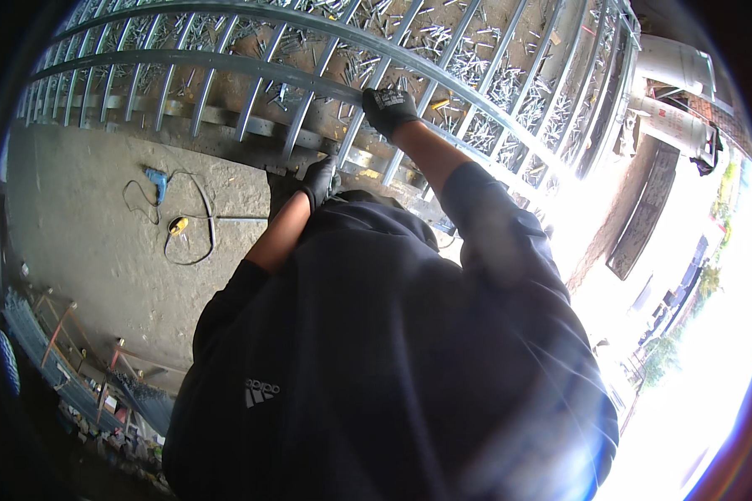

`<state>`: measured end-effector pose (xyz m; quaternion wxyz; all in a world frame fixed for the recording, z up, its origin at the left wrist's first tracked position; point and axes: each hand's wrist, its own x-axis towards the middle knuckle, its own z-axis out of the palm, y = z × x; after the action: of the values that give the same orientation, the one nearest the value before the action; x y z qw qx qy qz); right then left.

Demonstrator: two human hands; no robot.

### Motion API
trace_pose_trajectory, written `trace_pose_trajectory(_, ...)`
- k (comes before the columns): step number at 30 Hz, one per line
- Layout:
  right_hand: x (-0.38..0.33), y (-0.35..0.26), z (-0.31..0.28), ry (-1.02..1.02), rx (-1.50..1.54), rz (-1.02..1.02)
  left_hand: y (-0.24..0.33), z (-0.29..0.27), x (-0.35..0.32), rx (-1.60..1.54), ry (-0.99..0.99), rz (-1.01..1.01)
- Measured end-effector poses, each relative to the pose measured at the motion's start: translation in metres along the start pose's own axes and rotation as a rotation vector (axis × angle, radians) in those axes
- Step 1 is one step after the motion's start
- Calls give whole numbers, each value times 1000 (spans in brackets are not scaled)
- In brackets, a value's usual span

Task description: The person positions a long metal bar into a large metal frame and then repeatedly picks up small metal fasteners to insert into the frame. A coworker is visible nearby but the camera wearer performs the assembly actions.

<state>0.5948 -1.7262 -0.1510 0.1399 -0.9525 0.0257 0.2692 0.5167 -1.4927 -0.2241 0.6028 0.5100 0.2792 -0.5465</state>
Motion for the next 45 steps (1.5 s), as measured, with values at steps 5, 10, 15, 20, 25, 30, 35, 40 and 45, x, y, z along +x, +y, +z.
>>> trace_pose_trajectory(5, 9, -3, 1, 152, -271, -226, -12, -18, -5, -3, -28, 23)
trace_pose_trajectory(10, 15, -12, -4, 14, 102, 221, -10, -52, -17, -18, -141, -70)
trace_pose_trajectory(15, 11, -28, -5, -41, -269, -73, 5, -73, -40, -66, -66, -45)
trace_pose_trajectory(20, 10, -22, -31, -44, -256, -49, 40, -59, -79, -154, -41, -31)
trace_pose_trajectory(25, -35, -54, -50, 138, 176, 39, 79, -36, -102, -93, -152, -6)
trace_pose_trajectory(30, -96, -122, -22, 98, 476, -121, 101, -24, -82, 194, -427, 283)
trace_pose_trajectory(35, -79, -152, 9, 154, 453, -119, 126, -38, -89, 41, -400, -53)
trace_pose_trajectory(40, -74, -197, 35, 416, 1209, -48, 149, -48, -143, 303, -563, 118)
trace_pose_trajectory(45, -100, -235, 53, 474, 1294, 155, 155, -66, -157, 311, -440, -150)
